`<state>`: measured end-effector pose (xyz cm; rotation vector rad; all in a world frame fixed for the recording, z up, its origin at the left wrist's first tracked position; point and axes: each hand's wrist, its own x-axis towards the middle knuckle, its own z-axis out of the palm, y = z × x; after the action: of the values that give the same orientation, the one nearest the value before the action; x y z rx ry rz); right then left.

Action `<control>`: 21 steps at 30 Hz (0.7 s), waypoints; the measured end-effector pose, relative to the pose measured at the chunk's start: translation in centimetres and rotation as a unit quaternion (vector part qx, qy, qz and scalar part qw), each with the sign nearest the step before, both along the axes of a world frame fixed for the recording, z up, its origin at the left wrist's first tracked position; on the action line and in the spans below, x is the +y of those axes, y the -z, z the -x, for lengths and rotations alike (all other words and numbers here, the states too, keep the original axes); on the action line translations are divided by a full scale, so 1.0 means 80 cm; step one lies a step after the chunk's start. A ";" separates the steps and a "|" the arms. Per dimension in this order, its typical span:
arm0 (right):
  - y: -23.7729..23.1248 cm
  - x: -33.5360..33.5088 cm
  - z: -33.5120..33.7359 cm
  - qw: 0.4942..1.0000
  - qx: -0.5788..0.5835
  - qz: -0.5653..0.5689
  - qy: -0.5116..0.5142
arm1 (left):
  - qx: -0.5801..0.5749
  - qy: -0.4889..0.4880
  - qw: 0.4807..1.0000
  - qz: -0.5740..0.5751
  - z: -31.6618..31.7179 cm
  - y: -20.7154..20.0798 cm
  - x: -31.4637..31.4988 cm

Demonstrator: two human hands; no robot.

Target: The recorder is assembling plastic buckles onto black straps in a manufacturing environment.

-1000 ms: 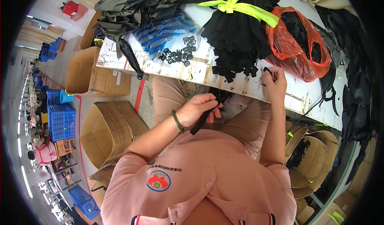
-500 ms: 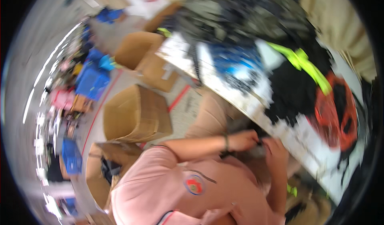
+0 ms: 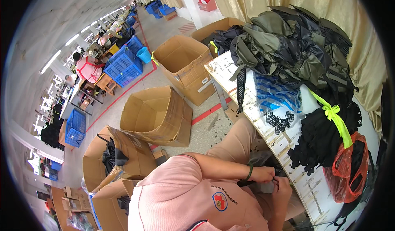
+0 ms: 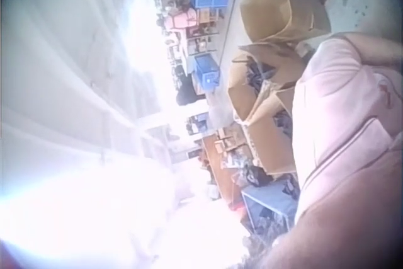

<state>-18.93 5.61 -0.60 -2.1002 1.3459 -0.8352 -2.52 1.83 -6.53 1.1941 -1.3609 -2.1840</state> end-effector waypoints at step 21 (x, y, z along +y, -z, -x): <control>-0.020 -0.018 -0.006 0.880 -0.388 -0.152 0.228 | 0.089 -0.175 0.975 0.105 0.012 -0.083 -0.028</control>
<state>-18.43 4.17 1.00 -1.0059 1.3783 -1.3595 -3.48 -0.40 0.10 1.0394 -1.1707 -1.8041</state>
